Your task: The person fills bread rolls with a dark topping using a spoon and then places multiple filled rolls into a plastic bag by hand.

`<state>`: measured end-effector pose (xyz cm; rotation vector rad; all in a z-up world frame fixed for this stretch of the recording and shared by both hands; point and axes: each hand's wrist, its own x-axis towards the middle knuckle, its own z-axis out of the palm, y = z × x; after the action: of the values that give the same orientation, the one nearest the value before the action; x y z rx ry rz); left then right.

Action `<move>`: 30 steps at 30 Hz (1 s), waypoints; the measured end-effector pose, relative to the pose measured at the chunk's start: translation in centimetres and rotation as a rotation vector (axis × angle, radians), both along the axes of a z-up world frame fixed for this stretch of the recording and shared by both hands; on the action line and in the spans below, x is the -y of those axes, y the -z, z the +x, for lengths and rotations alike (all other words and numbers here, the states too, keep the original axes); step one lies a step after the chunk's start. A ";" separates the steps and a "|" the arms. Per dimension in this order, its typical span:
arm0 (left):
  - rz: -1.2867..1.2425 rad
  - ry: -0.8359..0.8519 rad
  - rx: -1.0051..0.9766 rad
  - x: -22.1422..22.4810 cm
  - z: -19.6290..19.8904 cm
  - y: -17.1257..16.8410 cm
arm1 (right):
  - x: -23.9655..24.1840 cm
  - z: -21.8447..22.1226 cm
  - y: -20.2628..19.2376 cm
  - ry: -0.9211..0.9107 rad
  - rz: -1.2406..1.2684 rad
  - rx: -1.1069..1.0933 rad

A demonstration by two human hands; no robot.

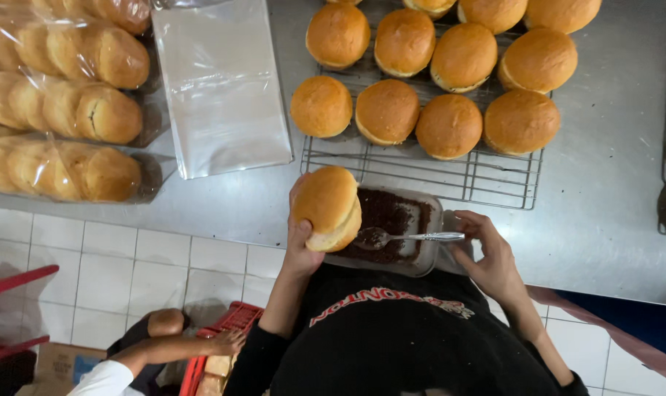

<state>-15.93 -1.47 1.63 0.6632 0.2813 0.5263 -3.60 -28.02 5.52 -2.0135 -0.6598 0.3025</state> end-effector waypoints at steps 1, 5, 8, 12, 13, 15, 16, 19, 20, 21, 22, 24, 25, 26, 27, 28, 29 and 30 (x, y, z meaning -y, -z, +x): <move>-0.092 -0.033 0.058 -0.1 -0.3 1.1 | 0.4 -0.6 -0.5 -0.051 0.165 -0.344; -0.345 -0.003 0.083 -0.2 -0.6 3.8 | -1.6 -0.3 -2.0 -0.038 0.306 -0.459; -0.098 -0.024 0.082 -0.3 0.5 1.9 | -3.5 -0.5 -3.4 -0.081 0.202 -0.197; 0.226 -0.094 0.129 -0.5 2.9 -1.6 | -4.0 -1.0 -3.4 0.096 0.296 -0.071; 0.302 -0.121 0.116 -0.2 3.2 -1.9 | -4.1 -1.1 -3.0 0.140 0.368 -0.085; 0.334 -0.139 0.104 -0.2 3.2 -2.0 | -5.8 -1.5 -3.1 0.070 0.366 -0.146; 0.368 -0.147 0.094 -0.2 3.3 -2.1 | -6.7 -1.7 -3.1 0.010 0.365 -0.205; 0.382 -0.181 0.071 -0.1 3.2 -2.9 | -8.1 -1.8 -3.3 -0.067 0.330 -0.099; 0.382 -0.188 0.076 -0.3 3.5 -2.8 | -8.3 -1.4 -3.4 -0.074 0.330 -0.094; 0.401 -0.202 0.060 -0.3 3.4 -2.5 | -8.4 -1.4 -3.5 -0.076 0.324 -0.016; 0.420 -0.216 0.044 -0.3 3.3 -2.2 | -8.4 -1.3 -3.6 -0.079 0.318 0.063; 0.440 -0.220 0.020 -0.2 3.2 -2.7 | -8.7 -1.1 -3.2 -0.121 0.273 0.120; 0.464 -0.215 0.004 -0.2 3.4 -3.0 | -8.9 -0.9 -3.1 -0.154 0.232 0.184; 0.464 -0.219 0.004 -0.2 3.5 -2.9 | -8.6 -0.9 -3.1 -0.158 0.232 0.185; 0.449 -0.219 0.009 -0.1 3.4 -2.8 | -8.3 -1.1 -3.1 -0.169 0.176 0.188; 0.435 -0.219 0.013 0.0 3.4 -2.7 | -8.0 -1.2 -3.1 -0.180 0.120 0.191; 0.430 -0.217 0.012 0.0 3.3 -2.9 | -7.5 -1.5 -3.1 -0.178 0.115 0.190; 0.440 -0.218 0.016 0.1 3.2 -3.1 | -7.0 -1.9 -3.0 -0.190 0.069 0.161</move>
<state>-12.78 -1.57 4.74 1.0613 0.2246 0.8139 -5.50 -21.01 8.53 -1.9262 -0.9537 0.2273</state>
